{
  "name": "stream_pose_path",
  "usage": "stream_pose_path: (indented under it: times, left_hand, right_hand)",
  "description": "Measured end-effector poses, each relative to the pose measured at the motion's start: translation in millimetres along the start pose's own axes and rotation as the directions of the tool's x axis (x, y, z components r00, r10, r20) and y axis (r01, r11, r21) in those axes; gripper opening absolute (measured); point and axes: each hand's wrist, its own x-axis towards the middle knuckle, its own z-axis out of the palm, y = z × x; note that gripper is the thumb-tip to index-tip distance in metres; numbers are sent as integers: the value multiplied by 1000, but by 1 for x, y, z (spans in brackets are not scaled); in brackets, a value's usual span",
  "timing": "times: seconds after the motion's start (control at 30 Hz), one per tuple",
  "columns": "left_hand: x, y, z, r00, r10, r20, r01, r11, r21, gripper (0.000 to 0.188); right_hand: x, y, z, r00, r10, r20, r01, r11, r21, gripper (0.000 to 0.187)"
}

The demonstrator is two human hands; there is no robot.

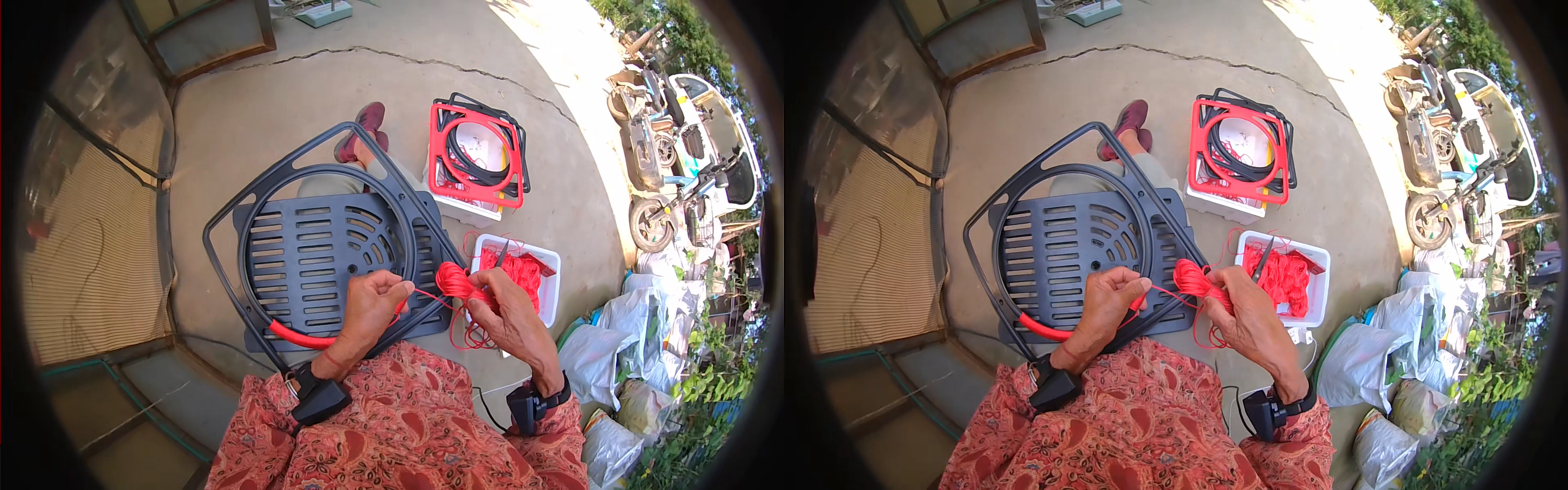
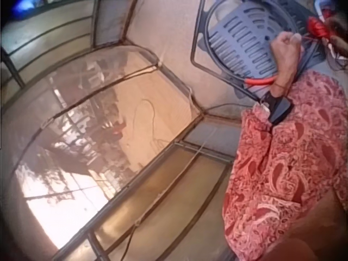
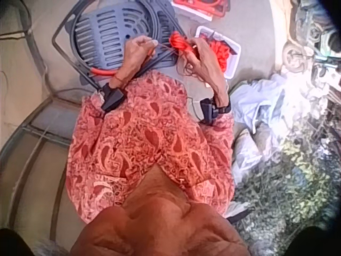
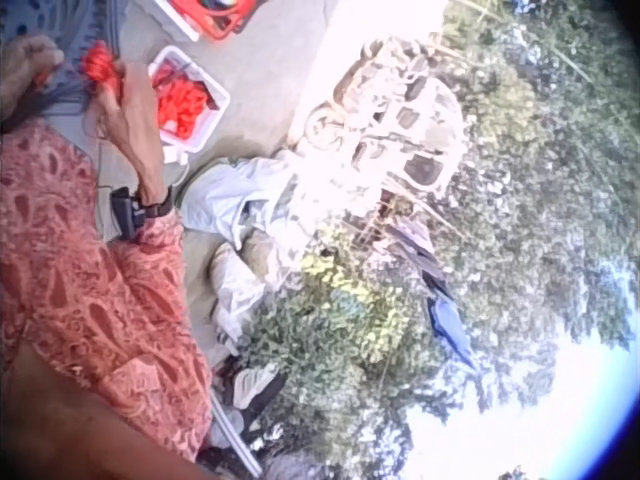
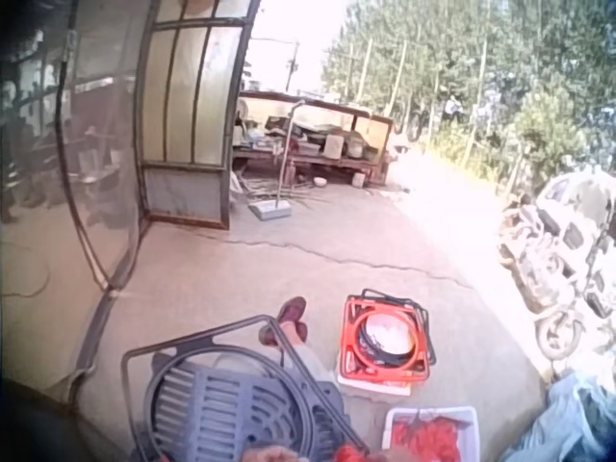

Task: Winding a red rope around a square black plastic frame component.

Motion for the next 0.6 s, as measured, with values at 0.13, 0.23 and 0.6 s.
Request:
stream_pose_path:
  times: [0.13, 0.23, 0.6]
  left_hand:
    - [-6, -4, 5, 990, 123, -62, -113, 984, 138, 15]
    - [-11, -6, 10, 966, 243, -85, -212, 938, 274, 15]
    - [-18, 1, 13, 882, 463, -88, -367, 791, 489, 10]
  right_hand:
    - [16, -26, 6, 981, -185, 56, 191, 897, -398, 25]
    - [37, -26, 32, 958, -264, 116, 285, 808, -516, 18]
    - [62, 2, 67, 985, -101, 138, 35, 910, 413, 50]
